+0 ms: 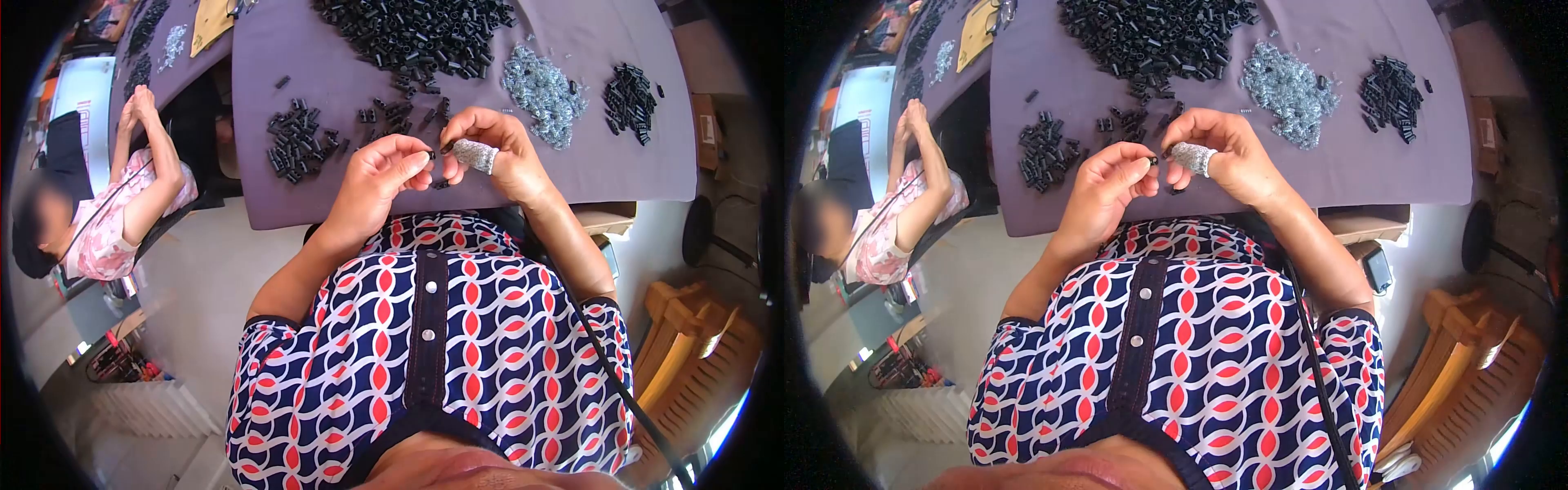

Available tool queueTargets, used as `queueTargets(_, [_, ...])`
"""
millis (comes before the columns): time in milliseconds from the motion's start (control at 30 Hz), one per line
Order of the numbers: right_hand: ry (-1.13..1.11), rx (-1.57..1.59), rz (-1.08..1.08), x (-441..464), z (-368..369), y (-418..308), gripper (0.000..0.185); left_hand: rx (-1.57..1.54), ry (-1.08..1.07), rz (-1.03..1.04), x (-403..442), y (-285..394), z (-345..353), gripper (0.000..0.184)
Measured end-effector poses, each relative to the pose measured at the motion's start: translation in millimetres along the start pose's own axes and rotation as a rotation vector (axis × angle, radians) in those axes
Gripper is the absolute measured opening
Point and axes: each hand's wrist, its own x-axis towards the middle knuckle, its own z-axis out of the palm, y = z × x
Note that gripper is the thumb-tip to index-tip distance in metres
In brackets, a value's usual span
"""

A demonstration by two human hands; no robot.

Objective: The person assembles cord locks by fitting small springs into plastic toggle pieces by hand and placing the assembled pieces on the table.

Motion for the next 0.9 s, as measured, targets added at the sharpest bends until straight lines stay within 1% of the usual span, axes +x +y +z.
queueTargets(367, [0.003,0.034,0.006,3,2,6,0.015,-0.139,0.025,0.01,1,-5,1,0.016])
queueTargets(567, [0.03,-0.113,0.041,4,13,6,0.015,-0.123,0.04,0.028,0,-4,1,0.016])
queueTargets(667, [0.06,-0.07,0.09,4,17,-1,0.016,-0.124,0.034,0.038,0,-3,0,0.016])
queueTargets(900, [0.076,-0.085,0.079,5,21,0,0.015,-0.061,0.018,0.105,6,-8,-4,0.017])
